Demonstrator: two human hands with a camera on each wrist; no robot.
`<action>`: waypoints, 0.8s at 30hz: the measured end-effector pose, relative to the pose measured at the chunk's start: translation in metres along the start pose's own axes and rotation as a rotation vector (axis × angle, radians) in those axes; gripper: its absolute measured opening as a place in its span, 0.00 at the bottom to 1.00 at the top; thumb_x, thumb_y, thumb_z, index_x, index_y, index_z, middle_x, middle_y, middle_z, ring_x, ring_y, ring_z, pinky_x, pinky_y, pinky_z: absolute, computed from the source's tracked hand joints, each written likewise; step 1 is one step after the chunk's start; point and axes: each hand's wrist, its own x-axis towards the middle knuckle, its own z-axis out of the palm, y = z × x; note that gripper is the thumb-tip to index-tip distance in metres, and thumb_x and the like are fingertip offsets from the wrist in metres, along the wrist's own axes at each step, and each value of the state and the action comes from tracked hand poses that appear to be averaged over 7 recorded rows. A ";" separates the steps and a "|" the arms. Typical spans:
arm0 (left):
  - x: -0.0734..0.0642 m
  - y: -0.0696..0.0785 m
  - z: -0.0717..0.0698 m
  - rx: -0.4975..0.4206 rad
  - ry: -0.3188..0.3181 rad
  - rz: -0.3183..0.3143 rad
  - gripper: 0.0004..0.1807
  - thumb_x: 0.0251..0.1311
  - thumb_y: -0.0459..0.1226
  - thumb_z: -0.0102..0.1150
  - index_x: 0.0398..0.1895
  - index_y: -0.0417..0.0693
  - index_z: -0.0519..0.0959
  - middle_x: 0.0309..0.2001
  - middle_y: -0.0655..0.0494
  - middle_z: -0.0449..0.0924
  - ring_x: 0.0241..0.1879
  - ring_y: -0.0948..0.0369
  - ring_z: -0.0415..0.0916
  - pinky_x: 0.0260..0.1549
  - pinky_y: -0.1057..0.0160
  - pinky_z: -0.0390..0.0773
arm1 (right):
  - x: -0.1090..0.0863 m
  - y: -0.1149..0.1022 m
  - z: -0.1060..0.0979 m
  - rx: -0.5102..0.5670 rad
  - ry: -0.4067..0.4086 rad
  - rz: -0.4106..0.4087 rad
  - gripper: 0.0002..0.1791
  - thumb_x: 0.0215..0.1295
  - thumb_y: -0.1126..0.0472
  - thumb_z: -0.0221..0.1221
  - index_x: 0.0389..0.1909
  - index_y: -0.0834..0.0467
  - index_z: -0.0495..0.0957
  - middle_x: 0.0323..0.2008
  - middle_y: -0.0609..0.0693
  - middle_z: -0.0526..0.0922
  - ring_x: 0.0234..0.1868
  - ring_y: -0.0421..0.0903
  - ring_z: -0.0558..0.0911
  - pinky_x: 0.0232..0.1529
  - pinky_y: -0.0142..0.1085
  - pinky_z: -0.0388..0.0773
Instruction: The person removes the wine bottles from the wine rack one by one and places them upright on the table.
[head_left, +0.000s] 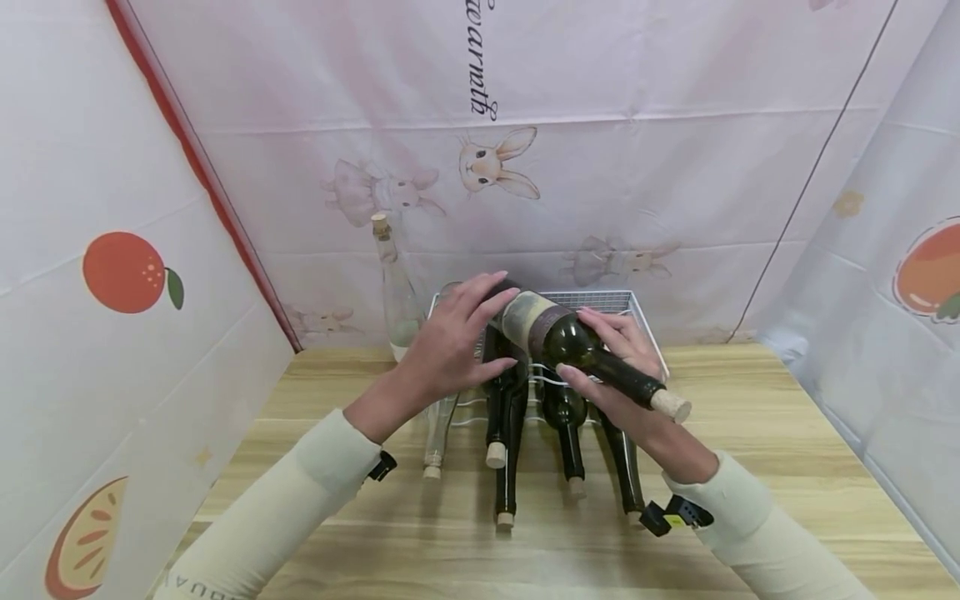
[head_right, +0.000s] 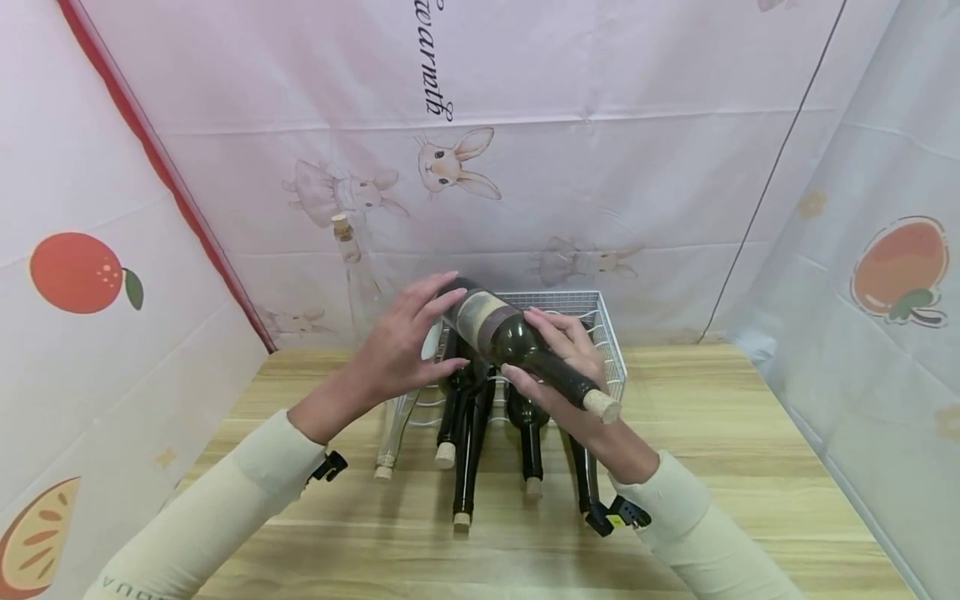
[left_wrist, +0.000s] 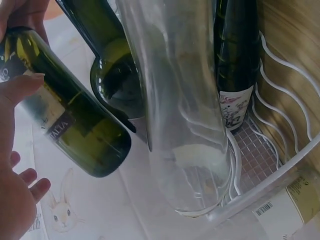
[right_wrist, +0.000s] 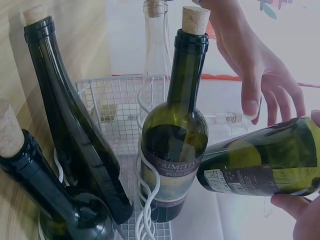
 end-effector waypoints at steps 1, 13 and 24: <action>0.000 0.001 0.000 0.005 -0.002 0.003 0.55 0.47 0.52 0.82 0.76 0.48 0.63 0.76 0.42 0.65 0.75 0.45 0.65 0.74 0.46 0.71 | 0.000 -0.001 0.000 0.001 -0.003 0.000 0.38 0.59 0.42 0.72 0.61 0.65 0.81 0.54 0.68 0.81 0.58 0.38 0.78 0.60 0.19 0.72; 0.007 0.011 0.001 0.038 -0.035 0.049 0.58 0.43 0.55 0.84 0.77 0.49 0.63 0.77 0.44 0.64 0.76 0.44 0.64 0.75 0.46 0.70 | -0.001 -0.008 -0.001 -0.071 -0.064 0.001 0.37 0.59 0.47 0.73 0.65 0.63 0.79 0.55 0.67 0.80 0.53 0.58 0.81 0.57 0.18 0.69; 0.008 0.017 0.001 0.063 -0.075 0.080 0.57 0.45 0.55 0.82 0.77 0.50 0.62 0.78 0.44 0.64 0.77 0.45 0.62 0.77 0.47 0.67 | -0.003 -0.011 0.006 -0.086 -0.055 -0.028 0.44 0.65 0.29 0.60 0.61 0.65 0.81 0.54 0.68 0.81 0.52 0.59 0.82 0.59 0.16 0.69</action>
